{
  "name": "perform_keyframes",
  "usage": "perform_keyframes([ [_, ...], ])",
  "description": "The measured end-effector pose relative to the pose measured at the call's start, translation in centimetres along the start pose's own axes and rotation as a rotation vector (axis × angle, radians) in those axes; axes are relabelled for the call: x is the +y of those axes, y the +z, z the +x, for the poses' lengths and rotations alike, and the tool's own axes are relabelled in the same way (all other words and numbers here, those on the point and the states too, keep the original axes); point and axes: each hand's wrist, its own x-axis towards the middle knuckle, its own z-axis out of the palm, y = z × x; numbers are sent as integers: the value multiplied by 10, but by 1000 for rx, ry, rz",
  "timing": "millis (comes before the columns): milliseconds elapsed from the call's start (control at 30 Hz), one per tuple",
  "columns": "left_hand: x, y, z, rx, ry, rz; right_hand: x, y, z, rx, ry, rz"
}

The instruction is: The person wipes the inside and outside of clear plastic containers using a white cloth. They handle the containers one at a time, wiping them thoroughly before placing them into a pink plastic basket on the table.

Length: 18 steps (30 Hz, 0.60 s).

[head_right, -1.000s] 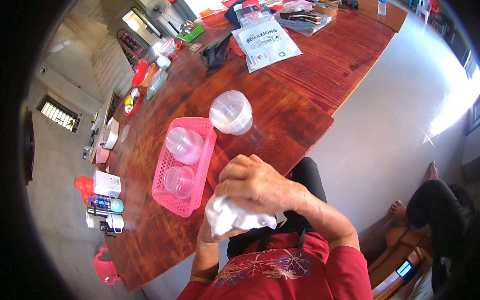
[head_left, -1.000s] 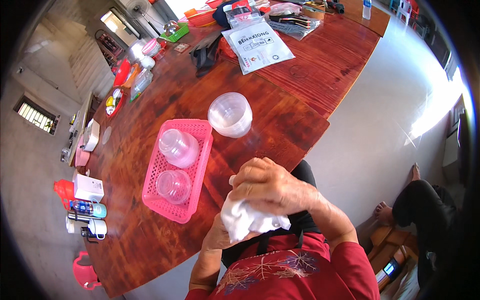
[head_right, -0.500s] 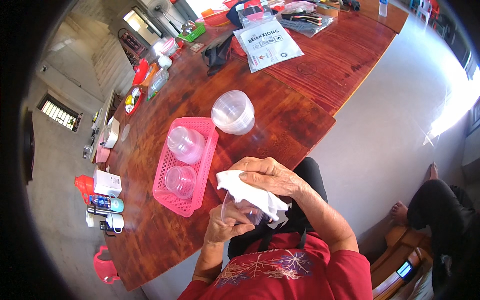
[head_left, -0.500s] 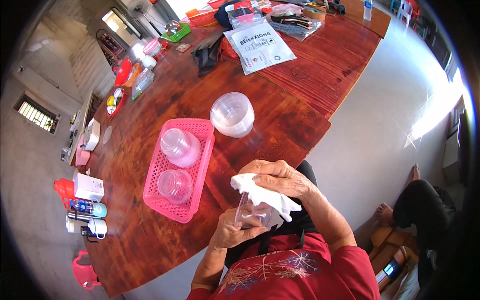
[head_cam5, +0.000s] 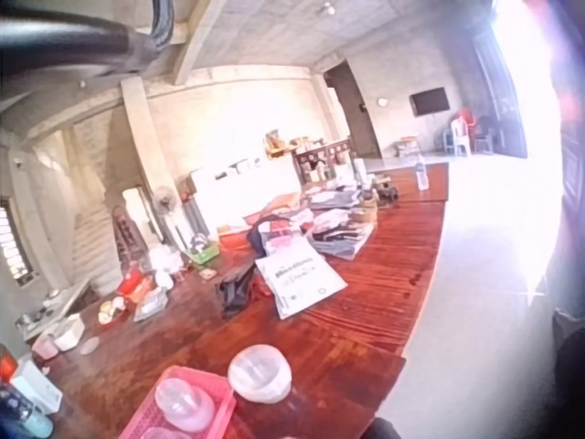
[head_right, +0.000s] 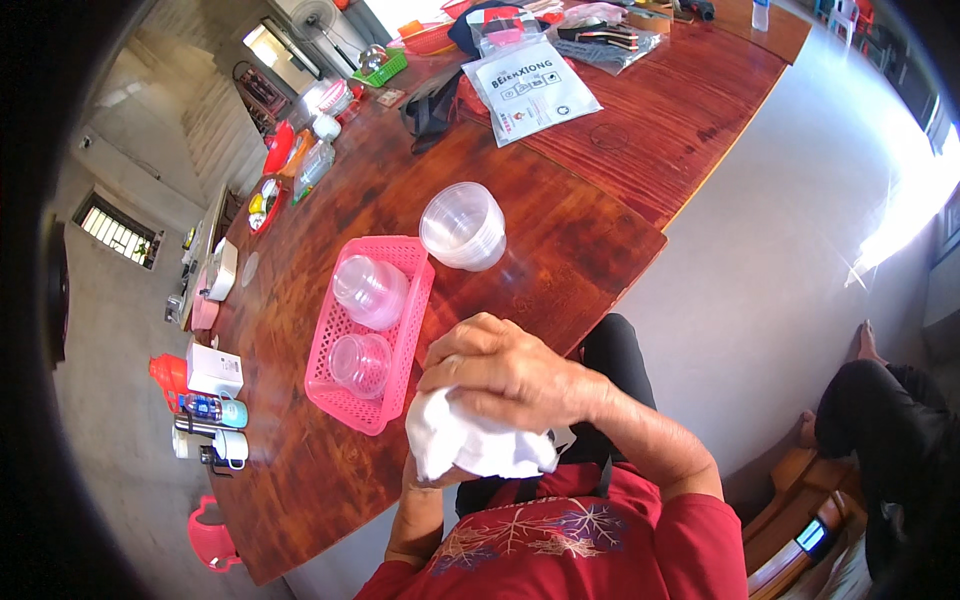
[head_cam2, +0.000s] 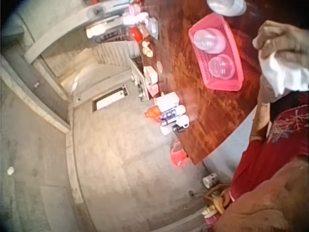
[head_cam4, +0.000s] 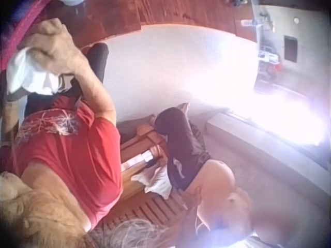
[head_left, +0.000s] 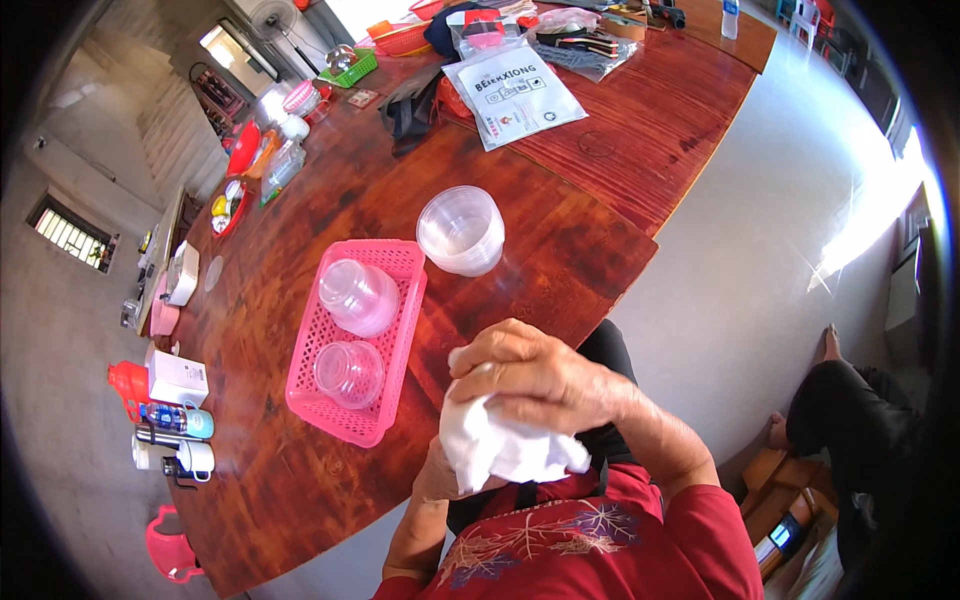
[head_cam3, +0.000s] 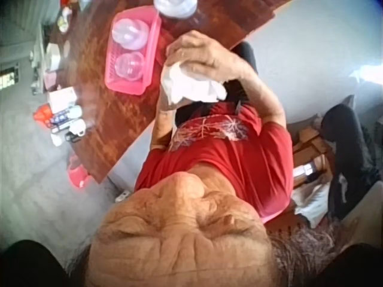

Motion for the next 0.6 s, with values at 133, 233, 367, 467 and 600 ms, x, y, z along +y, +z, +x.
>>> perform_keyframes([
  [133,8,-13,-1,-235,277,110,16,2,-11,28,417,801],
  [233,6,-7,10,-264,316,-244,29,25,-30,269,472,1193],
  [367,0,-6,14,-215,350,-293,28,48,-39,234,671,599],
  [467,-2,-3,13,-137,247,-371,28,78,-46,577,697,620],
  [600,-8,-5,13,-173,300,-96,43,67,-54,623,454,1086],
])
